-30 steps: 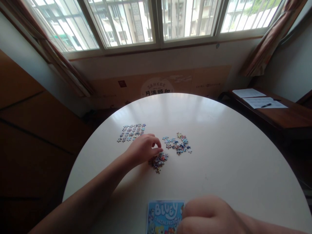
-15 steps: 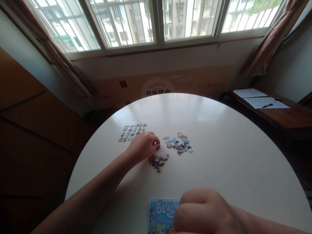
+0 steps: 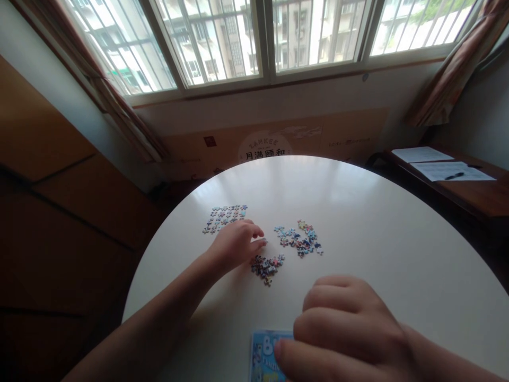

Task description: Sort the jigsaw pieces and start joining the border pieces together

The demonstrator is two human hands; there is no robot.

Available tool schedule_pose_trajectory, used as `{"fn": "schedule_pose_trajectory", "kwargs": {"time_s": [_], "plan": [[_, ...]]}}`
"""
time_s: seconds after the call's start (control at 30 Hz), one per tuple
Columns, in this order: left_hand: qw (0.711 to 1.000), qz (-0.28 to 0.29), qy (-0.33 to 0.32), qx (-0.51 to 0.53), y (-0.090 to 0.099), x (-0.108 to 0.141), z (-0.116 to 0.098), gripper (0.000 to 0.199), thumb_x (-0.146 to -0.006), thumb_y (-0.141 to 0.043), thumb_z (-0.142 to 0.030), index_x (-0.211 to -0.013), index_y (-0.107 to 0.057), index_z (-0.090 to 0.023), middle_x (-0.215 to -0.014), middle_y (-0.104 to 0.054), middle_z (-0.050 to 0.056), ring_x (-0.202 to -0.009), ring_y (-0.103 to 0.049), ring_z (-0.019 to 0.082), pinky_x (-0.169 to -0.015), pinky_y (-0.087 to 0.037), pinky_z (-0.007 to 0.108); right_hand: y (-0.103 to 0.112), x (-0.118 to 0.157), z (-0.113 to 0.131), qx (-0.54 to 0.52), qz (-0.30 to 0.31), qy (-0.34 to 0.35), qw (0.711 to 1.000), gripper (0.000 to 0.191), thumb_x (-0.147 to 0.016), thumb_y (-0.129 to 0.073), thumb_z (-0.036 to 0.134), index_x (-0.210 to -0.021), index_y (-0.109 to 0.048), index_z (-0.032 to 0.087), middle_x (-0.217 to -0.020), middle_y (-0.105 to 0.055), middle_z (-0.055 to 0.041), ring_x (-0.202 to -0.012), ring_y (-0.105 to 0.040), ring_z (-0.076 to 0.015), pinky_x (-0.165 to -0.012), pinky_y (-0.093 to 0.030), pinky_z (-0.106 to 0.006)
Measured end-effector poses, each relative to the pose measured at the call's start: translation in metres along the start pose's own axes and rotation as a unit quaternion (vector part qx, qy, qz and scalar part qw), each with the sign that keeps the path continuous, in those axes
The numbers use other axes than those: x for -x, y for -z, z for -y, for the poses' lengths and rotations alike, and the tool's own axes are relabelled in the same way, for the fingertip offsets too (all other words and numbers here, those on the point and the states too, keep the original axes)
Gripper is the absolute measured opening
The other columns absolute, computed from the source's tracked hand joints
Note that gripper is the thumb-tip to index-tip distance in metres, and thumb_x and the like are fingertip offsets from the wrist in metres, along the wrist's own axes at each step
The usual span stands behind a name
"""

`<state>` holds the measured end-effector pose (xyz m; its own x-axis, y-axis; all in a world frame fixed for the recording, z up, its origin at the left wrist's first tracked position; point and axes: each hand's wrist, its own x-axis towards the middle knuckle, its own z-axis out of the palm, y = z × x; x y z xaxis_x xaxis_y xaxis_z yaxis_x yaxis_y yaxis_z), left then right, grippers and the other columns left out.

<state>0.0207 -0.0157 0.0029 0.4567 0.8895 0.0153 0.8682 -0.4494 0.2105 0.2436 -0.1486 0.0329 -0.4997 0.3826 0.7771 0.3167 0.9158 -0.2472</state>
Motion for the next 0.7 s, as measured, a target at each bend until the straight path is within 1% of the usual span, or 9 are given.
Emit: {"fn": "schedule_pose_trajectory", "kwargs": {"time_s": [0.03, 0.1, 0.2, 0.3, 0.47, 0.6, 0.7], "plan": [[1.0, 0.007, -0.001, -0.005, -0.002, -0.001, -0.002, 0.019, -0.086, -0.067, -0.031, -0.098, -0.079, -0.022, -0.101, -0.075, 0.006, -0.092, -0.068, 0.024, -0.084, -0.052, 0.034, 0.002, -0.001, -0.005, 0.001, 0.01, 0.016, 1.0, 0.019, -0.095, -0.051, 0.01, -0.1, -0.067, 0.018, -0.068, -0.069, -0.0041, -0.06, -0.067, -0.019, -0.065, -0.06, -0.036], [1.0, 0.014, -0.001, -0.016, -0.004, -0.002, -0.005, 0.02, -0.085, -0.065, -0.028, -0.097, -0.08, -0.022, -0.101, -0.075, 0.006, -0.091, -0.068, 0.024, -0.083, -0.053, 0.034, 0.006, -0.004, -0.015, 0.012, 0.022, 0.026, 0.999, 0.023, -0.09, -0.051, 0.005, -0.102, -0.066, 0.016, -0.07, -0.07, -0.0053, -0.063, -0.068, -0.0192, -0.064, -0.06, -0.035], [0.999, 0.018, 0.002, -0.032, -0.002, -0.002, -0.005, 0.02, -0.084, -0.063, -0.024, -0.093, -0.081, -0.023, -0.099, -0.075, 0.007, -0.087, -0.068, 0.023, -0.08, -0.053, 0.033, 0.011, -0.009, -0.022, 0.036, 0.01, 0.021, 0.999, 0.029, -0.084, -0.051, 0.0, -0.103, -0.066, 0.017, -0.072, -0.072, -0.0052, -0.064, -0.069, -0.0185, -0.061, -0.059, -0.033], [0.999, 0.025, -0.005, -0.04, 0.002, 0.0, 0.003, 0.021, -0.082, -0.062, -0.02, -0.091, -0.081, -0.023, -0.098, -0.076, 0.006, -0.088, -0.068, 0.023, -0.08, -0.053, 0.033, 0.014, -0.01, -0.024, 0.05, -0.006, 0.015, 0.999, 0.034, -0.081, -0.051, -0.003, -0.102, -0.066, 0.019, -0.071, -0.072, -0.0031, -0.063, -0.068, -0.0163, -0.059, -0.058, -0.03], [0.996, 0.059, -0.052, -0.035, 0.014, 0.004, 0.02, 0.027, -0.077, -0.062, -0.013, -0.092, -0.082, -0.024, -0.097, -0.078, 0.004, -0.093, -0.068, 0.022, -0.084, -0.051, 0.031, 0.009, -0.009, -0.033, 0.071, -0.049, 0.02, 0.996, 0.03, -0.082, -0.054, -0.002, -0.099, -0.067, 0.02, -0.071, -0.071, -0.002, -0.061, -0.068, -0.0157, -0.057, -0.056, -0.028], [0.994, 0.1, -0.044, -0.016, 0.025, 0.008, 0.028, 0.022, -0.076, -0.066, -0.016, -0.086, -0.082, -0.027, -0.089, -0.079, 0.002, -0.089, -0.069, 0.022, -0.078, -0.05, 0.03, 0.002, -0.006, -0.048, 0.076, -0.085, 0.02, 0.993, 0.027, -0.083, -0.056, -0.001, -0.096, -0.068, 0.02, -0.067, -0.07, -0.0013, -0.058, -0.068, -0.0153, -0.054, -0.053, -0.027], [0.993, 0.116, -0.034, -0.017, 0.03, 0.011, 0.033, 0.019, -0.075, -0.068, -0.017, -0.084, -0.082, -0.027, -0.086, -0.079, 0.001, -0.085, -0.069, 0.021, -0.073, -0.048, 0.029, -0.002, -0.003, -0.06, 0.071, -0.099, 0.0, 0.993, 0.024, -0.084, -0.057, 0.001, -0.094, -0.069, 0.02, -0.069, -0.07, -0.0011, -0.057, -0.066, -0.0139, -0.052, -0.052, -0.026]]}}
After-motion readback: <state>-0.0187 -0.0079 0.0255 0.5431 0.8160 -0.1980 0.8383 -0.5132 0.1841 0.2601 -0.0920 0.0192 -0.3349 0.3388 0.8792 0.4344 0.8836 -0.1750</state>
